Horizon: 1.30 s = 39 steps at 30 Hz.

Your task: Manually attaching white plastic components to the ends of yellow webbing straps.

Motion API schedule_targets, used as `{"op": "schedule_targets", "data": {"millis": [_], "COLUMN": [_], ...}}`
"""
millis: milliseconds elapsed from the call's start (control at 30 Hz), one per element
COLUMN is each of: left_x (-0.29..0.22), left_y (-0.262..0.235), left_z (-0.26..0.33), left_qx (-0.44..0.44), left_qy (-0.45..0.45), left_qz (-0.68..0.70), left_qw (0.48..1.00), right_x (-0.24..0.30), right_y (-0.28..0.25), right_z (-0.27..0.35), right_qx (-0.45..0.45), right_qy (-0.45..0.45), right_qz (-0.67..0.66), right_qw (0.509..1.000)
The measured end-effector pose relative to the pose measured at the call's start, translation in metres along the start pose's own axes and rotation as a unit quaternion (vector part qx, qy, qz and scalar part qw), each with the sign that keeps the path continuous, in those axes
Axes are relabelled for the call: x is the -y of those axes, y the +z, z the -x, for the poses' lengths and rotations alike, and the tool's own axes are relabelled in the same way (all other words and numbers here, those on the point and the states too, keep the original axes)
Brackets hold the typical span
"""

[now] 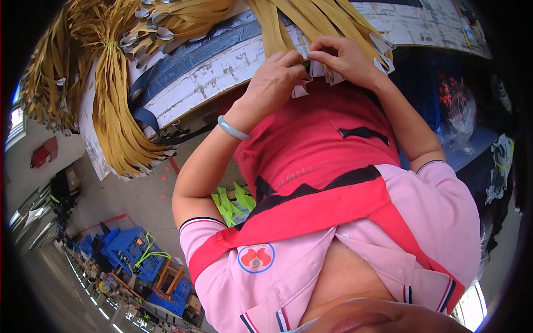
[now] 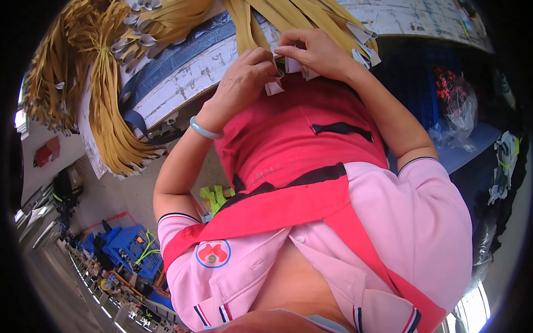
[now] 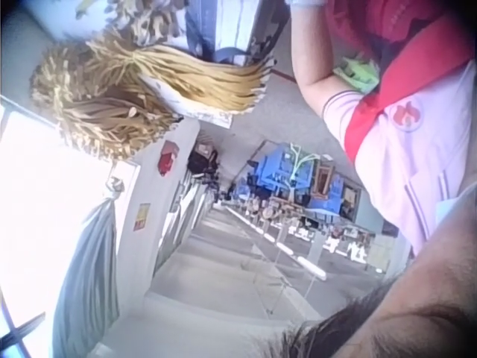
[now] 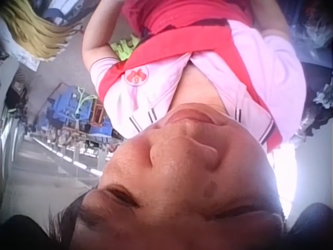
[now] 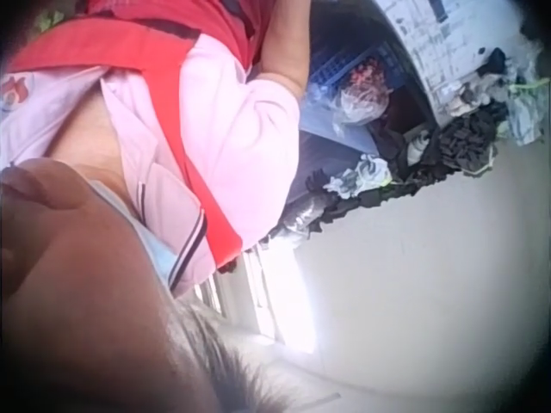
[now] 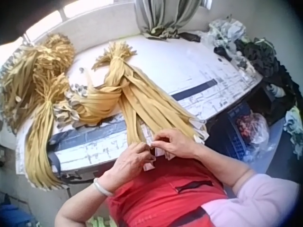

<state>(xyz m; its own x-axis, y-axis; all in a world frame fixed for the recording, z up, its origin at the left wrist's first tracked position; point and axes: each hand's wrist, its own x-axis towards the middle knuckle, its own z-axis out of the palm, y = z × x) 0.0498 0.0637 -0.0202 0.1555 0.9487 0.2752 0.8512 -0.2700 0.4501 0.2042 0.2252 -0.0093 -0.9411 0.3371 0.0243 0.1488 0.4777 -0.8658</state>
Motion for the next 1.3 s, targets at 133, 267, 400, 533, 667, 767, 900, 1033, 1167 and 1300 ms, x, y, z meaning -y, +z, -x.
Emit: {"op": "schedule_targets", "data": {"millis": [133, 267, 400, 533, 667, 767, 900, 1033, 1167, 1300], "left_x": [-0.009, -0.007, -0.008, 0.002, 0.003, 0.007, 0.007, 0.011, 0.014, 0.009], "left_y": [-0.020, -0.022, -0.029, -0.032, -0.033, -0.039, -0.049, -0.049, -0.048, -0.030], "left_z": [0.008, 0.017, 0.021, 0.029, 0.028, 0.026, 0.021, 0.023, 0.023, 0.020], "left_qx": [-0.091, -0.164, -0.189, -0.170, -0.191, -0.168, -0.188, -0.218, -0.238, -0.330], "left_qy": [-0.121, -0.161, -0.162, -0.150, -0.170, -0.220, -0.199, -0.200, -0.205, -0.227], "left_qz": [0.241, 0.346, 0.372, 0.438, 0.485, 0.578, 0.566, 0.591, 0.585, 0.448], "left_qw": [0.959, 0.909, 0.894, 0.870, 0.836, 0.767, 0.777, 0.750, 0.748, 0.800], "right_x": [0.021, 0.028, 0.036, 0.041, 0.038, 0.036, 0.047, 0.053, 0.064, 0.064], "right_y": [-0.001, 0.012, 0.007, 0.004, 0.007, 0.005, 0.002, 0.003, 0.004, 0.019], "right_z": [0.003, -0.006, -0.014, -0.027, -0.039, -0.046, -0.055, -0.059, -0.056, -0.057], "right_qx": [0.032, 0.060, 0.142, 0.142, 0.172, 0.189, 0.202, 0.193, 0.166, 0.085], "right_qy": [0.050, -0.099, -0.018, -0.146, -0.115, -0.086, -0.061, -0.029, 0.005, -0.018], "right_qz": [-0.199, -0.188, -0.239, -0.033, -0.111, -0.191, -0.262, -0.289, -0.254, -0.121], "right_qw": [0.978, 0.975, 0.960, 0.978, 0.972, 0.959, 0.942, 0.937, 0.953, 0.989]}}
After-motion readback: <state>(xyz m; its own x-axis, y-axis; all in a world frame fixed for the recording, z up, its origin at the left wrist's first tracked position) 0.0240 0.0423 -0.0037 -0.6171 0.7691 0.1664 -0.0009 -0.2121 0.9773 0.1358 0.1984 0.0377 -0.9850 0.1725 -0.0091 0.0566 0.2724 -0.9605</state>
